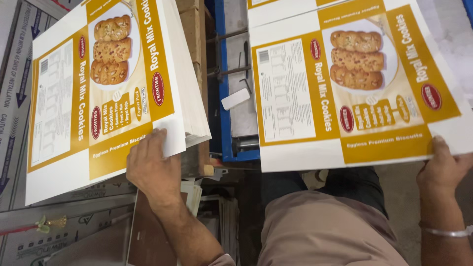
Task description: The person repeatedly picks up printed sheets from a stack on the left and places them onto a blue conveyor belt machine on the right. The sheets feature a 'Royal Mix Cookies' design. The person uses both hands to handle the sheets and guide them into the machine.
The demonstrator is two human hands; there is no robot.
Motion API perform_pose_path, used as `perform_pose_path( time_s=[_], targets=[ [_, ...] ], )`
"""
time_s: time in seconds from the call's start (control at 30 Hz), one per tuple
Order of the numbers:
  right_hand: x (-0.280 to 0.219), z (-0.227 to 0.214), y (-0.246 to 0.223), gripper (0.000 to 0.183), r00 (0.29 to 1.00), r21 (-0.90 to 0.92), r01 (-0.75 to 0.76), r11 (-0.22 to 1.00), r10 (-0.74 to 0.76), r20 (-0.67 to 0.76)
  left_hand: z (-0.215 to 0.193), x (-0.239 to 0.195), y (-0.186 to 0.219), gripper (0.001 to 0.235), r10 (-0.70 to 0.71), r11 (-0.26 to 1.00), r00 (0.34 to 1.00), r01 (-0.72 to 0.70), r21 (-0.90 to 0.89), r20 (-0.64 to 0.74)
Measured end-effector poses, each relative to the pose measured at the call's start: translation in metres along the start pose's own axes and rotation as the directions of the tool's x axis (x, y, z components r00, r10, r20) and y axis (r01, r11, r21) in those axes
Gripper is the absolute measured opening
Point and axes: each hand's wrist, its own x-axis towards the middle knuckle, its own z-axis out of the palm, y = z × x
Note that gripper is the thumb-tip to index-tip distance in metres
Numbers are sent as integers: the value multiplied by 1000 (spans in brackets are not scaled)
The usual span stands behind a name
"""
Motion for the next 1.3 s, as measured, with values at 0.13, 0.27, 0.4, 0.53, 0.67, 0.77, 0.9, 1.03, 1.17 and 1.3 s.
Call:
perform_pose_path(
  time_s=[0.13,0.27,0.4,0.53,0.67,0.77,0.9,1.03,1.17,1.3],
  targets=[
    [33,27,6,41,1000,139,-4,990,9,-30,3,-2,0,35,-5,1000,1000,5,8,10],
    [30,51,2,32,975,157,-222,962,221,24,0,0,2,40,-16,1000,999,16,22,39],
    [6,60,-11,29,917,51,-375,926,363,163,-11,6,5,44,14,999,993,-17,28,114],
    [-14,58,-17,30,892,-41,-413,910,414,185,-27,11,-9,50,110,993,964,-95,-75,242],
    [-22,65,-25,35,833,-63,-490,870,488,261,-39,23,-47,36,15,875,968,110,-472,252],
    [-26,91,-47,40,799,-46,-505,862,487,353,-31,23,-45,21,-221,898,974,181,-401,-56],
    [-42,150,-96,44,699,38,-492,870,368,614,-8,11,14,44,28,954,999,-40,-297,-45],
    [-77,208,-134,48,466,181,-593,784,152,871,13,-8,145,49,289,940,931,-231,-252,224],
    [-97,234,-146,51,564,240,-691,682,300,770,-8,-8,181,59,404,866,864,-255,-430,301],
    [-59,216,-126,50,769,223,-564,795,406,494,-36,-12,139,68,357,881,877,-201,-428,323]
  ],
)
